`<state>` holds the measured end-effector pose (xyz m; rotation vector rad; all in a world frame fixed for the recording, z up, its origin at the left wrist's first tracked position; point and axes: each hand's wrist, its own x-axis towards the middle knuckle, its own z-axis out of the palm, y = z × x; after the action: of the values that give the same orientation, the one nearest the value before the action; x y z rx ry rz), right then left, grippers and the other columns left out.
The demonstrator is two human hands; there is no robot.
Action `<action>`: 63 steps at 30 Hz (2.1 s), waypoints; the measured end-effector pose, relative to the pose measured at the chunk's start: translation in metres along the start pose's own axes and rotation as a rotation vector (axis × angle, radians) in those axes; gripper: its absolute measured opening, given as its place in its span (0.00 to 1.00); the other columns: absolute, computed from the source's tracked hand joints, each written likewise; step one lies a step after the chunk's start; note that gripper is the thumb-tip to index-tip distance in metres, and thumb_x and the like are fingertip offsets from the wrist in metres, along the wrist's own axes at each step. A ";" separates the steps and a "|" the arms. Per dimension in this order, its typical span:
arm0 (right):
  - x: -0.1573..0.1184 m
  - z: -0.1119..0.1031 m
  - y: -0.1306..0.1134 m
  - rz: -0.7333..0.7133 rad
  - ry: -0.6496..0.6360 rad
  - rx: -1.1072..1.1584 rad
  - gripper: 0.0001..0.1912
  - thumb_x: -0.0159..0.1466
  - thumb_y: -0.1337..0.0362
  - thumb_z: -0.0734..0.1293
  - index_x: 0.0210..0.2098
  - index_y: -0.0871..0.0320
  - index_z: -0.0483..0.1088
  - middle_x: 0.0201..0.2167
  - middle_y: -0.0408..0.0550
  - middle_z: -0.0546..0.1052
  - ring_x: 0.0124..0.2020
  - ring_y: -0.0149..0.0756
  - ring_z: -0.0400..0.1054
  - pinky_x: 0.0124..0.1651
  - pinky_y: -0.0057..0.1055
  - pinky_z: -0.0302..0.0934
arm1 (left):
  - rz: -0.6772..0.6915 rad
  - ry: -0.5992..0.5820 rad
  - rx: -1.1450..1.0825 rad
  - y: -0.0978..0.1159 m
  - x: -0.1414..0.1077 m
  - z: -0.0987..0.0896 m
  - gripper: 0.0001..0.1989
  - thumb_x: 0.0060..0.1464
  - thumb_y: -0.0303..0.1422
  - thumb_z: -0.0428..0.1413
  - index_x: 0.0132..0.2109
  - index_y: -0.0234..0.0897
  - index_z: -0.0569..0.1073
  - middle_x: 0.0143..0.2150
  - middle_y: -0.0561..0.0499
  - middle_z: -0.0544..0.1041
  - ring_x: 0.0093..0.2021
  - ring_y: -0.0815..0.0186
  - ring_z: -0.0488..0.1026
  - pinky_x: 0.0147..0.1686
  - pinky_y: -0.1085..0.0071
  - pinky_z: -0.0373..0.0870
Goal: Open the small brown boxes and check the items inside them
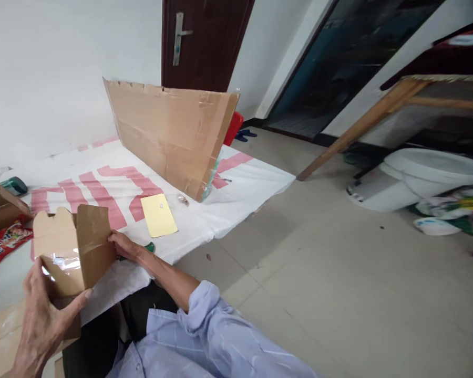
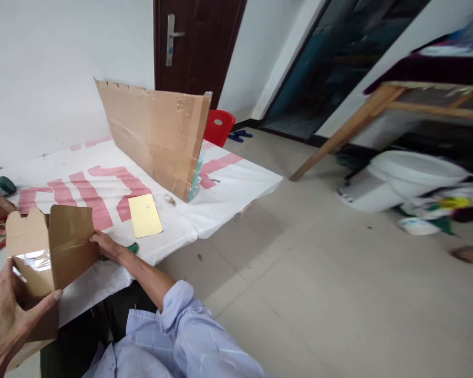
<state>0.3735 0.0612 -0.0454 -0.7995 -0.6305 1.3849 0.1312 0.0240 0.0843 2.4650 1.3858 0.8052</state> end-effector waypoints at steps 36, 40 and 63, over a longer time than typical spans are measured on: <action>-0.082 -0.037 -0.012 -0.263 0.137 -1.633 0.13 0.68 0.67 0.73 0.52 0.60 0.79 0.53 0.57 0.80 0.55 0.50 0.71 0.58 0.45 0.66 | 0.097 0.024 -0.108 0.033 -0.010 0.012 0.63 0.43 0.50 0.72 0.80 0.35 0.54 0.71 0.31 0.64 0.71 0.35 0.66 0.68 0.36 0.70; -0.099 -0.044 -0.024 -0.634 0.365 -1.395 0.08 0.70 0.67 0.67 0.46 0.57 0.78 0.46 0.56 0.81 0.50 0.49 0.74 0.54 0.47 0.71 | 0.112 -0.045 -0.105 0.034 -0.018 0.009 0.65 0.42 0.44 0.73 0.81 0.41 0.50 0.75 0.34 0.61 0.74 0.36 0.63 0.71 0.38 0.67; -0.124 0.086 -0.120 -1.180 -0.248 -1.804 0.11 0.72 0.74 0.65 0.41 0.56 0.79 0.37 0.51 0.78 0.40 0.42 0.68 0.44 0.38 0.65 | 0.170 -0.061 -0.067 0.043 -0.040 0.012 0.69 0.39 0.39 0.76 0.80 0.39 0.46 0.75 0.31 0.63 0.68 0.34 0.67 0.64 0.36 0.70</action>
<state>0.3648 -0.0521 0.1098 -1.1858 -2.1485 -0.5213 0.1522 -0.0319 0.0777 2.5583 1.1219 0.7901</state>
